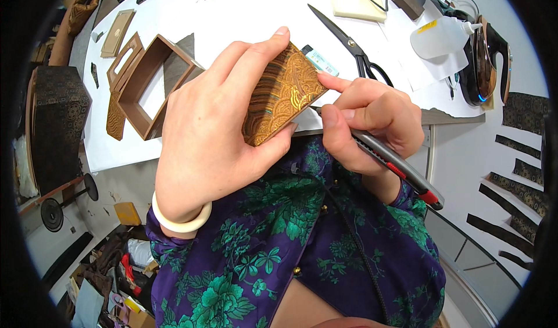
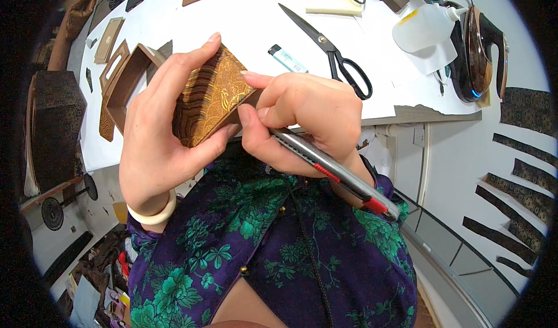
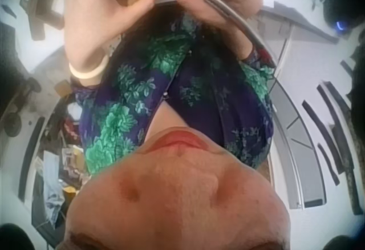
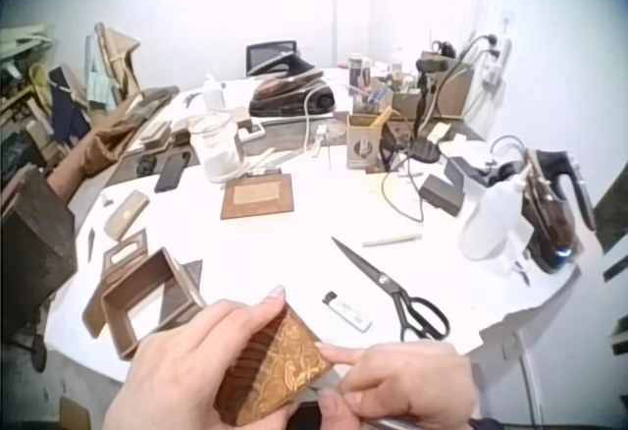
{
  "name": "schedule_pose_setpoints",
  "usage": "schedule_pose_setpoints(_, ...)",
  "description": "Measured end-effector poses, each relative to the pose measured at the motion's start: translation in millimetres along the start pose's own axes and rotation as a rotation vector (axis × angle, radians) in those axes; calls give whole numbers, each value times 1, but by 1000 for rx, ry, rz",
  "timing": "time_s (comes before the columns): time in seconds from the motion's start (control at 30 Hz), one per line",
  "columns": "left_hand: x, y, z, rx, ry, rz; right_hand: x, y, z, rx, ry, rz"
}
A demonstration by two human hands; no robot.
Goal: The person assembles and finishes small wooden boxes. They use a utility knife to trim edges, a clamp to secure pieces, and an iron to press surfaces. They also use scissors to trim excess material and a marker to draw lines on the wood.
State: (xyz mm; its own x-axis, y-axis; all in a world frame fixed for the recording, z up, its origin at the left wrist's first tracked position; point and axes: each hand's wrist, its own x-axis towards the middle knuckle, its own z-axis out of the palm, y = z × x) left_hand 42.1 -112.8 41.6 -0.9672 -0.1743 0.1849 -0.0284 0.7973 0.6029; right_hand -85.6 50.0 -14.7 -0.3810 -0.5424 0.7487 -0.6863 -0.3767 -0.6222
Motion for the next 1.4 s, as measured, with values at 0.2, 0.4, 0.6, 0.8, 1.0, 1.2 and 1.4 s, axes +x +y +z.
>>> schedule_pose_setpoints(0.2, 0, 1, 0, -11, -3, -2, 0, 0, 0, 9, -9, 1)
schedule_pose_setpoints(0.4, 0, 0, 0, -4, 0, 7, -2, -3, 1, -22, 12, 21)
schedule_pose_setpoints(0.6, 1, 0, 0, -8, -7, 6, -4, -1, 2, -36, 23, -16)
schedule_pose_setpoints(0.8, 1, 0, 0, -11, -8, 3, -6, 4, 4, -41, 12, -91)
schedule_pose_setpoints(1.0, 2, 1, 0, -11, -3, 8, -7, 5, 4, -44, -3, -111)
schedule_pose_setpoints(1.2, 2, 0, 1, -5, -12, 13, -7, 4, 4, -31, 0, -101)
schedule_pose_setpoints(1.4, 2, 0, -1, 2, -21, 7, -7, 4, 3, -24, -6, -98)
